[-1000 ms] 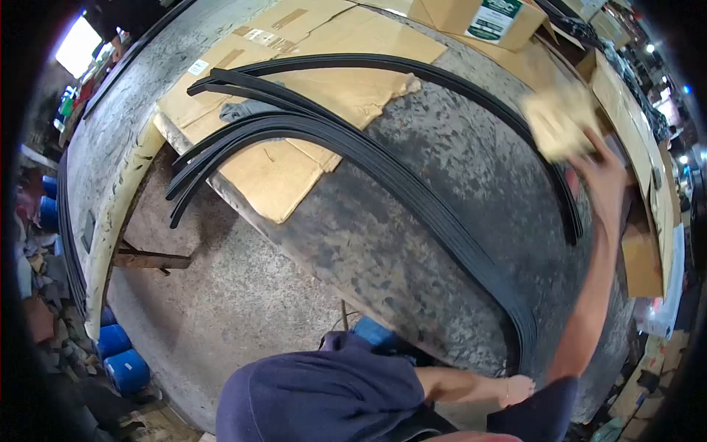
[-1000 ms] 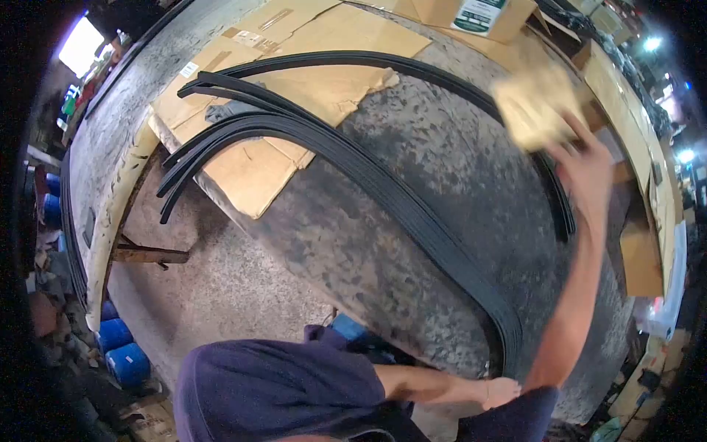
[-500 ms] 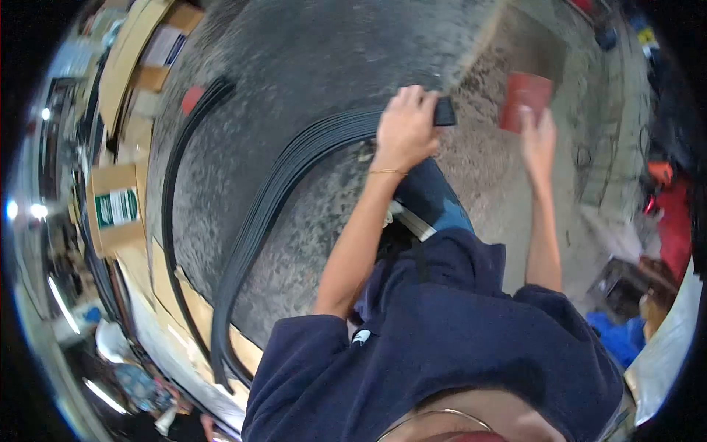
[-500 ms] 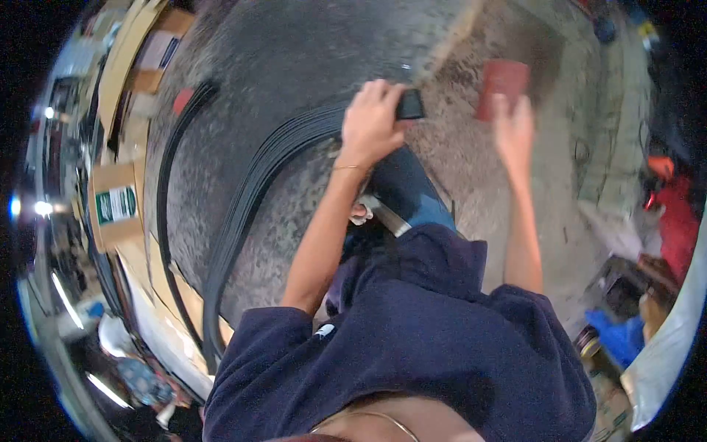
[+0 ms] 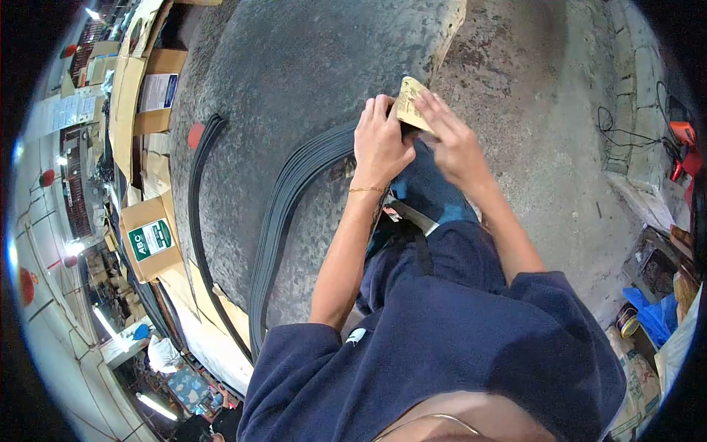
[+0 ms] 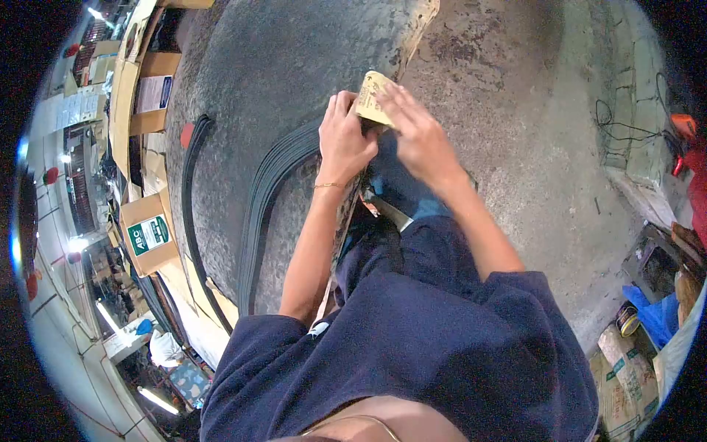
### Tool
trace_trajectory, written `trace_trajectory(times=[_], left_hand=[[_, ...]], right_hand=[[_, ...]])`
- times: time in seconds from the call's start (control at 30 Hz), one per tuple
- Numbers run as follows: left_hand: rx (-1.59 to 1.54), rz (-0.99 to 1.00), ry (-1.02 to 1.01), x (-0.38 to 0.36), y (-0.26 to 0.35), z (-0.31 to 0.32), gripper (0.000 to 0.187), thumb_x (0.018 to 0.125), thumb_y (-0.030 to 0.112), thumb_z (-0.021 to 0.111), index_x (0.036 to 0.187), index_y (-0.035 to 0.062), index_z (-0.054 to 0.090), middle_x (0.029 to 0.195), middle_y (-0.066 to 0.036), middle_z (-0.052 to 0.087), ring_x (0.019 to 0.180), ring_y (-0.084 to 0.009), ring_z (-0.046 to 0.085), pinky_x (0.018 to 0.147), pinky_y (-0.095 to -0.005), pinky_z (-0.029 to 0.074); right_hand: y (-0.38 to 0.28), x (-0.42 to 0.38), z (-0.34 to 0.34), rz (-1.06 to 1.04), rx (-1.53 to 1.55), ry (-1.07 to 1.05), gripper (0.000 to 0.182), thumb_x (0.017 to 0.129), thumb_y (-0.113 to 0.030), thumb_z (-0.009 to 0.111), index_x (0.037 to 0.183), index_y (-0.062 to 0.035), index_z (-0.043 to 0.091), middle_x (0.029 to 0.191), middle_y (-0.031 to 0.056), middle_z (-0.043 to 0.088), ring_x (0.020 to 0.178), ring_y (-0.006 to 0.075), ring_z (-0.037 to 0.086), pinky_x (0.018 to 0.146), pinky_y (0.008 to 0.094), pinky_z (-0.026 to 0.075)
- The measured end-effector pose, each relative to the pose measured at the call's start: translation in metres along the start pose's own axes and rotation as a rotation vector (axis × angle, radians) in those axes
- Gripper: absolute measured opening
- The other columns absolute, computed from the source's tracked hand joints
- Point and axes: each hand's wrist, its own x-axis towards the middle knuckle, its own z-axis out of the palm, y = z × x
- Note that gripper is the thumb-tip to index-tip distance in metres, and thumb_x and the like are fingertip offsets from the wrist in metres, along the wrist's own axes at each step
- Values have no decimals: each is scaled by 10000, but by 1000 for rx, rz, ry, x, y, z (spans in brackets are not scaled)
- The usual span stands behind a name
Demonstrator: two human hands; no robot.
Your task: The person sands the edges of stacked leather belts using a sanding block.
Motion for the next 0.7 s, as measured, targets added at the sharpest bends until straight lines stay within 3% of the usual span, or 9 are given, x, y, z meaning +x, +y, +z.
trace_trajectory(times=[0.1, 0.2, 0.27, 0.5, 0.57, 0.7], left_hand=[[-12, -3, 22, 1, 3, -2, 429, 681, 85, 780, 1085, 19, 651, 1084, -127, 578, 1040, -365, 565, 880, -448, 503], [25, 5, 7, 3, -1, 1, 531, 684, 122, 814, 1180, 39, 641, 1081, -125, 576, 1045, -352, 571, 874, -446, 504], [37, 2, -12, 0, -3, 3, 550, 700, 100, 786, 1222, 31, 630, 1074, -124, 574, 1036, -345, 572, 862, -443, 504], [5, 6, 8, -1, 0, 1, 538, 703, 84, 772, 1217, 20, 625, 1069, -123, 578, 1029, -344, 573, 862, -439, 500], [28, 22, 17, -1, -5, 6, 583, 692, 127, 823, 1228, 29, 614, 1075, -125, 575, 1041, -343, 572, 873, -439, 497], [9, 6, 17, -1, 1, 1, 580, 694, 116, 822, 1231, 48, 616, 1080, -125, 573, 1049, -347, 571, 886, -441, 496]], right_hand=[[18, 3, -7, -15, -29, -70, 583, 890, 34, 544, 1468, -36, 519, 1516, 220, 499, 1420, 390, 464, 1180, 465, 397], [-5, 9, -11, 66, 33, 25, 618, 882, 66, 510, 1490, -41, 494, 1525, 205, 494, 1413, 407, 467, 1184, 462, 397], [-14, 2, -7, -63, -116, -82, 637, 875, 92, 478, 1498, -43, 482, 1532, 197, 489, 1398, 428, 477, 1181, 468, 403], [-12, 8, -10, 66, -211, -36, 634, 890, 55, 499, 1514, -48, 460, 1549, 192, 470, 1410, 415, 466, 1168, 469, 421], [-5, -5, 0, -35, -287, -79, 628, 899, 40, 514, 1518, -51, 456, 1551, 196, 465, 1411, 417, 464, 1157, 466, 434], [7, -5, -20, 178, -311, -63, 649, 871, 68, 525, 1507, -44, 458, 1533, 204, 480, 1400, 430, 468, 1154, 469, 433]])
